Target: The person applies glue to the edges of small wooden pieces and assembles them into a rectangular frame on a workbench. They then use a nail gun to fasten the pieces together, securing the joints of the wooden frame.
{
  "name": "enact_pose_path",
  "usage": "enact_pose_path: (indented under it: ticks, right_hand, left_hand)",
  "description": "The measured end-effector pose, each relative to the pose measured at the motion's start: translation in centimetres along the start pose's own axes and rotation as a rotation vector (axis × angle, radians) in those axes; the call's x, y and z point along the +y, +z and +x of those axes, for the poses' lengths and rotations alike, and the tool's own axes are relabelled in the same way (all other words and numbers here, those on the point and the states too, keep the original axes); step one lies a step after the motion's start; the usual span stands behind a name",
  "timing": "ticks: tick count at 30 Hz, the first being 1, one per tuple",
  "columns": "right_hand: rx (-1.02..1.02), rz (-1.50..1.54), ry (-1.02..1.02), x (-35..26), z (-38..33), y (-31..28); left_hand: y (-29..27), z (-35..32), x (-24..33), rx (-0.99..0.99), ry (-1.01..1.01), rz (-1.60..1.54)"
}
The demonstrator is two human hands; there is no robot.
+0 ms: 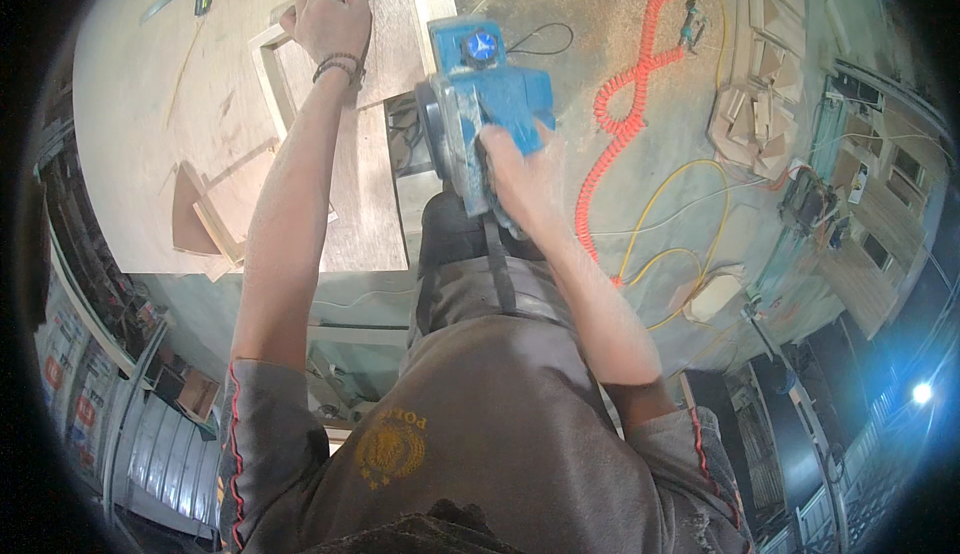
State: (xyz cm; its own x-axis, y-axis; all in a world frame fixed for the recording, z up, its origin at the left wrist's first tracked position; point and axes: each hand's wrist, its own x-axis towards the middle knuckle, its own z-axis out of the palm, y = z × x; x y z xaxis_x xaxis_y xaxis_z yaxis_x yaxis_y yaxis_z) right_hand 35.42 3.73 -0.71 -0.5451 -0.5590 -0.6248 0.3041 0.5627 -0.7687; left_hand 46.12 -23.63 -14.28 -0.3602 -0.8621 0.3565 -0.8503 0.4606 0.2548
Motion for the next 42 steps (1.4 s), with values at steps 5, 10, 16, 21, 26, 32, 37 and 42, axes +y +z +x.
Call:
enact_pose_path:
  ticks: [5, 10, 16, 21, 26, 32, 37, 42]
  right_hand:
    - [0.022, 0.027, -0.05, -2.2, 3.4, 1.0]
    - [0.007, 0.056, -0.084, -5.0, 6.3, 2.0]
    - [0.003, 0.085, -0.165, -7.3, 10.1, 3.4]
    - [-0.027, 0.1, -0.203, -9.2, 14.0, 3.8]
    - [-0.063, 0.237, -0.143, -8.8, 12.0, 1.7]
    - [-0.067, 0.17, 0.018, -2.7, 3.6, -3.2]
    - [-0.104, 0.154, 0.077, 1.2, -1.4, -3.8]
    - [-0.134, 0.241, 0.088, 1.9, -0.1, -2.8]
  left_hand:
    - [0.3, 0.0, -0.2, 0.037, 0.015, -0.013]
    - [0.2, 0.1, 0.0, 0.01, 0.003, -0.037]
    - [0.0, 0.0, -0.3, -0.01, 0.004, 0.002]
    - [-1.2, 0.2, 1.1, -0.007, -0.038, -0.079]
    - [-1.2, -0.2, 1.5, 0.069, 0.031, 0.107]
    - [0.6, -0.3, 0.0, 0.046, -0.012, 0.074]
    - [0.1, 0.3, 1.1, -0.048, -0.051, 0.061]
    - [0.1, 0.2, 0.5, 0.01, -0.015, 0.032]
